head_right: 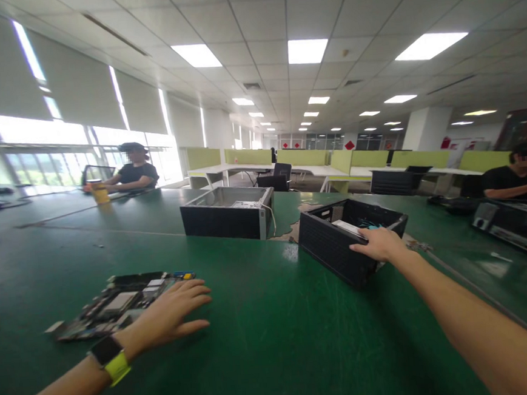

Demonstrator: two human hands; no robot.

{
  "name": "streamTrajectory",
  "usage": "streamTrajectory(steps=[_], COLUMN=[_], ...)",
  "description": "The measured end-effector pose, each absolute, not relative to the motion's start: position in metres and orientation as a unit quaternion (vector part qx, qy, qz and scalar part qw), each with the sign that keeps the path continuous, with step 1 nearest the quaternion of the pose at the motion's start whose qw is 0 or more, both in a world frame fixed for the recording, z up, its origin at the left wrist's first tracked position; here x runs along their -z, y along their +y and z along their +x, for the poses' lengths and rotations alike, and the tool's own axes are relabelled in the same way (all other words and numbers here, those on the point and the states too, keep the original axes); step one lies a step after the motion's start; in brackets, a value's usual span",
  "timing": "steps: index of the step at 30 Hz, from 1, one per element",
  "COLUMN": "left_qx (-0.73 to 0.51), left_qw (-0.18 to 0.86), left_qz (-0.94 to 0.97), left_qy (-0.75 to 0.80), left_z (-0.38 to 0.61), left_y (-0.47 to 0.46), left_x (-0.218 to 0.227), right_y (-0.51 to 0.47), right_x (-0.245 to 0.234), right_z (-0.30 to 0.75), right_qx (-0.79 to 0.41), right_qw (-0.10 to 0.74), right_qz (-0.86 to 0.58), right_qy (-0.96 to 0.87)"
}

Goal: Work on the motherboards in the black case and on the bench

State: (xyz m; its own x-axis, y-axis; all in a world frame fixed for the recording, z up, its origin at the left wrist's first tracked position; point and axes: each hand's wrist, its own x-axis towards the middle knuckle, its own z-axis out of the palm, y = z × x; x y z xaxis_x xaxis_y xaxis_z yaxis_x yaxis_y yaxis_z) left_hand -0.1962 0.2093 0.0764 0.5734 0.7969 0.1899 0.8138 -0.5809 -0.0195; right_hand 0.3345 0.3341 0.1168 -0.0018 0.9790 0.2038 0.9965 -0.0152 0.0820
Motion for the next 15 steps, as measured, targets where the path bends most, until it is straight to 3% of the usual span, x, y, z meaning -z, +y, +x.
streamTrajectory(steps=[5, 10, 15], left_qx=[0.185, 0.277, 0.182], left_qw=[0.022, 0.000, 0.005], left_qz=[-0.909, -0.916, -0.959], left_qy=[-0.372, -0.292, -0.218], left_z=[-0.083, 0.014, 0.076], left_y=[0.210, 0.197, 0.177], left_x=[-0.093, -0.122, -0.149], right_y=[0.259, 0.174, 0.106], right_x=[-0.116, -0.131, -0.156], right_z=[0.318, 0.303, 0.272], right_qx=[0.124, 0.030, -0.146], right_qw=[0.098, 0.183, 0.211], right_qz=[-0.676, -0.586, -0.486], right_qy=[-0.720, -0.789, -0.835])
